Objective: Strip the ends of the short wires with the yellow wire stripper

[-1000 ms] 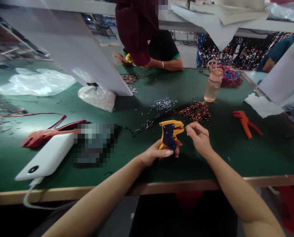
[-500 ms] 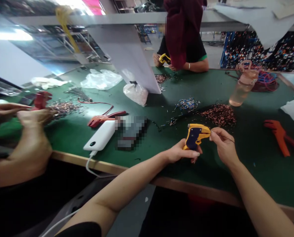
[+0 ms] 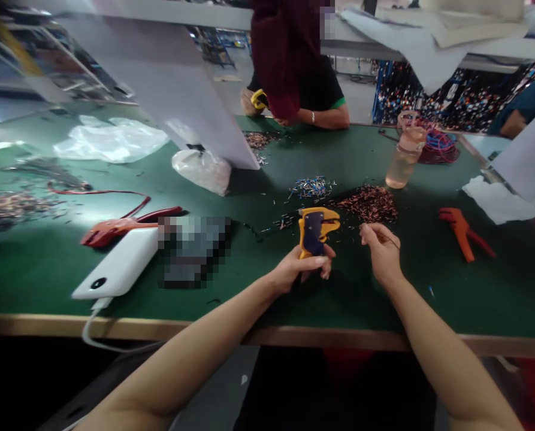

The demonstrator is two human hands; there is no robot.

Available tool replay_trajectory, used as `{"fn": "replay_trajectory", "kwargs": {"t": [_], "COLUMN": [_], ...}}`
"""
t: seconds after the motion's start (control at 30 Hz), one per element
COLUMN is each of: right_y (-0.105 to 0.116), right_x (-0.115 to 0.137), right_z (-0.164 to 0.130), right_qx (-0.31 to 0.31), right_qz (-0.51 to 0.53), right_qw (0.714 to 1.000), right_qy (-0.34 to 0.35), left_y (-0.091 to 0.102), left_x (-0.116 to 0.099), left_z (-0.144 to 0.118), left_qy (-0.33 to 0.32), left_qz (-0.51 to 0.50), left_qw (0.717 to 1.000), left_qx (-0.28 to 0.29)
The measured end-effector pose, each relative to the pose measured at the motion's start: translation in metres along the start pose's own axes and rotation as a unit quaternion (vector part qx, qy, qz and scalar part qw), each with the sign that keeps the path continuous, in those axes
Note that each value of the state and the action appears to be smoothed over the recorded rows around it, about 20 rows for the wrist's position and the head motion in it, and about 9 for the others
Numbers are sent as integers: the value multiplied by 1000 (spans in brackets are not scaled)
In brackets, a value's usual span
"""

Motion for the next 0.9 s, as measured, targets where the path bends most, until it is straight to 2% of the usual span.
{"fn": "replay_trajectory", "kwargs": {"t": [0.13,0.3,0.47,0.7,0.8,0.9], "right_y": [3,-9,-17,-13,-10,-3], "right_x": [9,19,18,18,18,17], "right_z": [-2,-8,-10,-8,-7,-4], "right_qx": [-15,61,116,176,172,106], "right_qz": [-116,-209,-227,-215,-195,-161], "right_qw": [993,970,960,958,963,980], "right_qy": [31,106,113,75,69,51], "left_y": [2,3,4,5,5,4], "left_x": [-4,-7,-5,-5,-6,-8], "left_z": [1,-2,-4,-4,-5,-6], "left_qy": [-33,-34,-17,-5,-10,-1], "left_qz": [-29,1,28,16,20,39], "left_qw": [999,999,999,1000,1000,999], "left_qx": [-22,-4,12,-2,1,14]}}
Point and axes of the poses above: each hand's wrist, its own z-axis towards the middle knuckle, its own y-axis out of the back of the hand, x = y × z, the point moved 2 cm from there along z, towards the middle knuckle, and after that the axes turned 13 degrees about x, right-handed, at the moved point
